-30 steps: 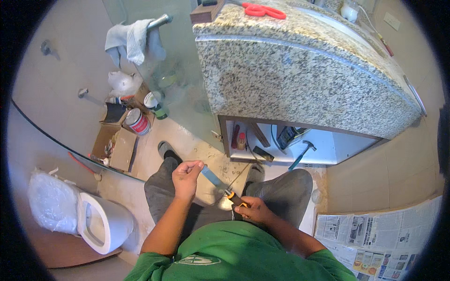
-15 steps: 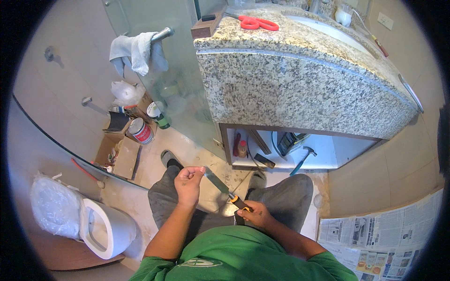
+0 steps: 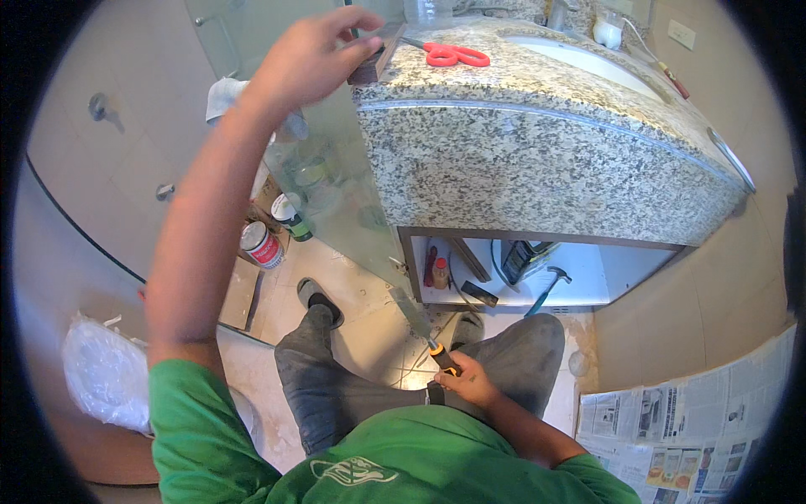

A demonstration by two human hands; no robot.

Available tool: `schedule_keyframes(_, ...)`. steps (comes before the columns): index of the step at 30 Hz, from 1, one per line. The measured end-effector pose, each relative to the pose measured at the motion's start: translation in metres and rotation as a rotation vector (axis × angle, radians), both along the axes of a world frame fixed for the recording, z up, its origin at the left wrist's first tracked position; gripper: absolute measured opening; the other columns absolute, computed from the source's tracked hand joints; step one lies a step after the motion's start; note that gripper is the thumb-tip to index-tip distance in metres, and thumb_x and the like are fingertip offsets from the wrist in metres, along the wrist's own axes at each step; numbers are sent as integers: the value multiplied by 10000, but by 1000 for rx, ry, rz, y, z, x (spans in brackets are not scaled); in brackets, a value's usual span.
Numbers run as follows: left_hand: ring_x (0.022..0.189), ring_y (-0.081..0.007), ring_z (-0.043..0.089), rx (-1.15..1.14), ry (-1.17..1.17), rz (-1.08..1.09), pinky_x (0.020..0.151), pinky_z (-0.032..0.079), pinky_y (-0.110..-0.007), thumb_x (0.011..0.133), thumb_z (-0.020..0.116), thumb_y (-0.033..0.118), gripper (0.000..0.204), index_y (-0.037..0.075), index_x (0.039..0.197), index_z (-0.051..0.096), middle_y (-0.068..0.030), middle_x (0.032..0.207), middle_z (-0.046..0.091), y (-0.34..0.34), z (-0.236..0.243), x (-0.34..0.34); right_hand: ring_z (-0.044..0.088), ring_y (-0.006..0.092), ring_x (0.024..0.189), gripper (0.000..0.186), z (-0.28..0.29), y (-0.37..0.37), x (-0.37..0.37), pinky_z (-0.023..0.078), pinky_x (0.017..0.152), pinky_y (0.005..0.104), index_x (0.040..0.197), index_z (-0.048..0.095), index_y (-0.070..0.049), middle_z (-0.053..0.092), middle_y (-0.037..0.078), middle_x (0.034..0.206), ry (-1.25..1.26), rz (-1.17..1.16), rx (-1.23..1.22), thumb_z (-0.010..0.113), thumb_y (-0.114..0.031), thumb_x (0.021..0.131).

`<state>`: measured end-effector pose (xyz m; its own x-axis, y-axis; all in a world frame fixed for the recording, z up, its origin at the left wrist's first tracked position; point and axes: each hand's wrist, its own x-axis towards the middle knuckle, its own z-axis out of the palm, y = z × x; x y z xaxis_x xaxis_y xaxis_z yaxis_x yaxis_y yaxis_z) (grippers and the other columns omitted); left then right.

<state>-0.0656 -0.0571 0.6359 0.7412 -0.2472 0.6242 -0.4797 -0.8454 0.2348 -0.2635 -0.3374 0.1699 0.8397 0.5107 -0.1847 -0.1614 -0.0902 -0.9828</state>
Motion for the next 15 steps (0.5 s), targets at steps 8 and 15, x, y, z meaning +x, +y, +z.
schedule_keyframes(8,903,-224,727,502,230,79,854,557,-377,931,698,149,251,85,1165,764,-130,969,768,-15,40,51,594,92,755,251,12,2,-2,483,685,275,1071,646,-29,625,4,837,128,-30,99,789,-161,914)
schedule_keyframes(15,1104,-291,706,-247,77,56,943,544,-504,956,676,384,363,116,1188,756,-162,1161,749,-52,21,-24,608,82,740,247,15,-9,-6,495,657,252,1086,634,-32,645,4,855,93,-129,67,776,-171,939)
